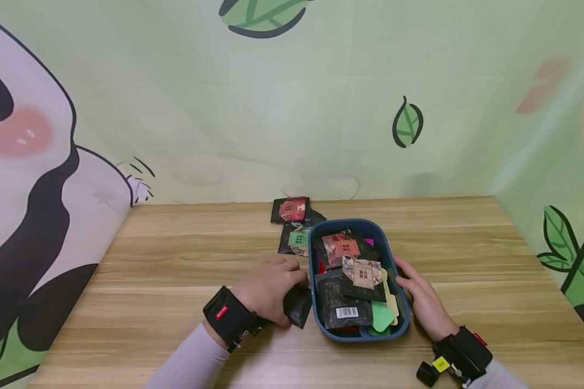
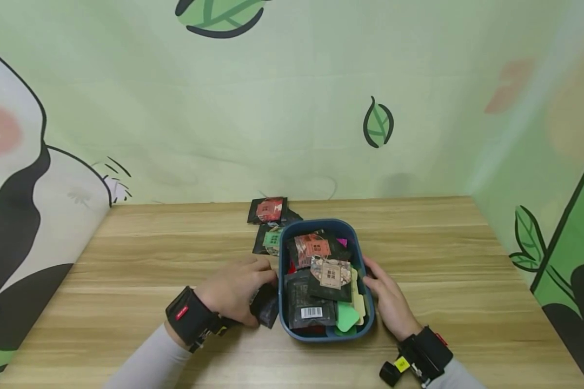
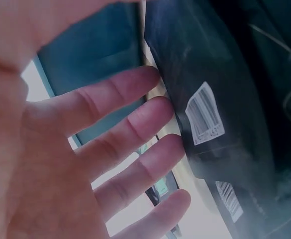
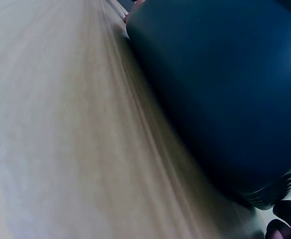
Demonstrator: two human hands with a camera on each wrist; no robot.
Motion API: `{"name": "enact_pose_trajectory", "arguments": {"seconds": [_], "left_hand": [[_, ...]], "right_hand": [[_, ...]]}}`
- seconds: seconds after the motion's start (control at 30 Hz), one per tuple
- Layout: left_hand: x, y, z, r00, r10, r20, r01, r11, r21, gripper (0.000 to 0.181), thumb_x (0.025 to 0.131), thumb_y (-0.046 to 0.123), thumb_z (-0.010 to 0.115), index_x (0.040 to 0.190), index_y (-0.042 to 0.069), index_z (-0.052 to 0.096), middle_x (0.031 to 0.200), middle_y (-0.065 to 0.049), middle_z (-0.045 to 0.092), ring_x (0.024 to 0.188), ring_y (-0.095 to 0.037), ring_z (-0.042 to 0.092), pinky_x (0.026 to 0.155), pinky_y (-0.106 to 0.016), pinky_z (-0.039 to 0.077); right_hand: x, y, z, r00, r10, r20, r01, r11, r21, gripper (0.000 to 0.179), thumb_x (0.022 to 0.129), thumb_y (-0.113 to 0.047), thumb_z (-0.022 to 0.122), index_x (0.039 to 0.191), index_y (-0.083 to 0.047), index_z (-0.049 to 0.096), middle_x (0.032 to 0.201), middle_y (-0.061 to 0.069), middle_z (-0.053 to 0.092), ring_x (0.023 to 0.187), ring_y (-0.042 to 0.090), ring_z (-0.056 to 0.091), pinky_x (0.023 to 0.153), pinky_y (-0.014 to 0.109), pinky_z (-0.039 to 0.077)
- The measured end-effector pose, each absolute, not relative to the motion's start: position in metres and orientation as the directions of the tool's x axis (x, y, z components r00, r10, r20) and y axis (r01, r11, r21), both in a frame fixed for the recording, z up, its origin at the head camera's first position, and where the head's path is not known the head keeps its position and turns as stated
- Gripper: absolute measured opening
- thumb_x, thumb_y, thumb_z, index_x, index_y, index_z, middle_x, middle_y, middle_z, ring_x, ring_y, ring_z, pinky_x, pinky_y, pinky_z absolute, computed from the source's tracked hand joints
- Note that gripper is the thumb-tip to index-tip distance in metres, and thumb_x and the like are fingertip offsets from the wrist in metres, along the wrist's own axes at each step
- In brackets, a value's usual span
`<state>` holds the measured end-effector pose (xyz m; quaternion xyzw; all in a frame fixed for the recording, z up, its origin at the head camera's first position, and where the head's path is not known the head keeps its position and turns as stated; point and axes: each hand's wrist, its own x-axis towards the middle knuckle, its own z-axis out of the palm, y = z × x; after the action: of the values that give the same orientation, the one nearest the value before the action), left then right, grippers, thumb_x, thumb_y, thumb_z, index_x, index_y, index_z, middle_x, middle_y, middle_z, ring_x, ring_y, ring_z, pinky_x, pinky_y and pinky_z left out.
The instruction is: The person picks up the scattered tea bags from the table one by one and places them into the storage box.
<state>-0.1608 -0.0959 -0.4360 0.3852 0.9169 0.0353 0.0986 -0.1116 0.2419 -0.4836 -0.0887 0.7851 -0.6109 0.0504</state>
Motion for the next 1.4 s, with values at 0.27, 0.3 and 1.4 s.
{"name": "enact_pose_trajectory", "arguments": {"seconds": [0.27, 0.3, 1.4], "left_hand": [[-0.162, -0.095, -0.440, -0.675, 0.725, -0.137, 0.707, 0.689, 0.162, 0.078, 0.052, 0.048, 0.087, 0.123, 0.027, 0.063, 0.113, 0.008, 0.052, 0.107, -0.013, 0.046, 0.094, -0.035, 0.044], [-0.163, -0.096, -0.440, -0.675, 0.727, -0.130, 0.707, 0.687, 0.168, 0.077, 0.053, 0.048, 0.087, 0.122, 0.026, 0.063, 0.113, 0.008, 0.051, 0.107, -0.013, 0.046, 0.093, -0.035, 0.044], [-0.193, -0.100, -0.411, -0.618, 0.597, 0.511, 0.715, 0.697, 0.051, 0.012, 0.086, 0.012, 0.069, 0.097, 0.014, 0.074, 0.086, 0.005, 0.060, 0.073, -0.008, 0.053, 0.065, -0.026, 0.048]], "right_hand": [[-0.111, 0.243, -0.485, -0.979, -0.200, 0.026, -0.077, 0.251, -0.965, 0.059, 0.107, -0.031, 0.032, 0.158, -0.002, 0.027, 0.162, 0.016, 0.027, 0.148, 0.030, 0.020, 0.117, 0.039, 0.018], [-0.111, 0.243, -0.485, -0.979, -0.201, 0.026, -0.077, 0.248, -0.966, 0.059, 0.107, -0.031, 0.032, 0.158, -0.002, 0.027, 0.162, 0.016, 0.026, 0.148, 0.030, 0.019, 0.117, 0.039, 0.017], [-0.112, 0.242, -0.484, -0.979, -0.205, 0.013, -0.060, 0.223, -0.973, 0.060, 0.106, -0.031, 0.033, 0.158, -0.001, 0.025, 0.162, 0.018, 0.025, 0.149, 0.033, 0.017, 0.117, 0.053, 0.014]]}}
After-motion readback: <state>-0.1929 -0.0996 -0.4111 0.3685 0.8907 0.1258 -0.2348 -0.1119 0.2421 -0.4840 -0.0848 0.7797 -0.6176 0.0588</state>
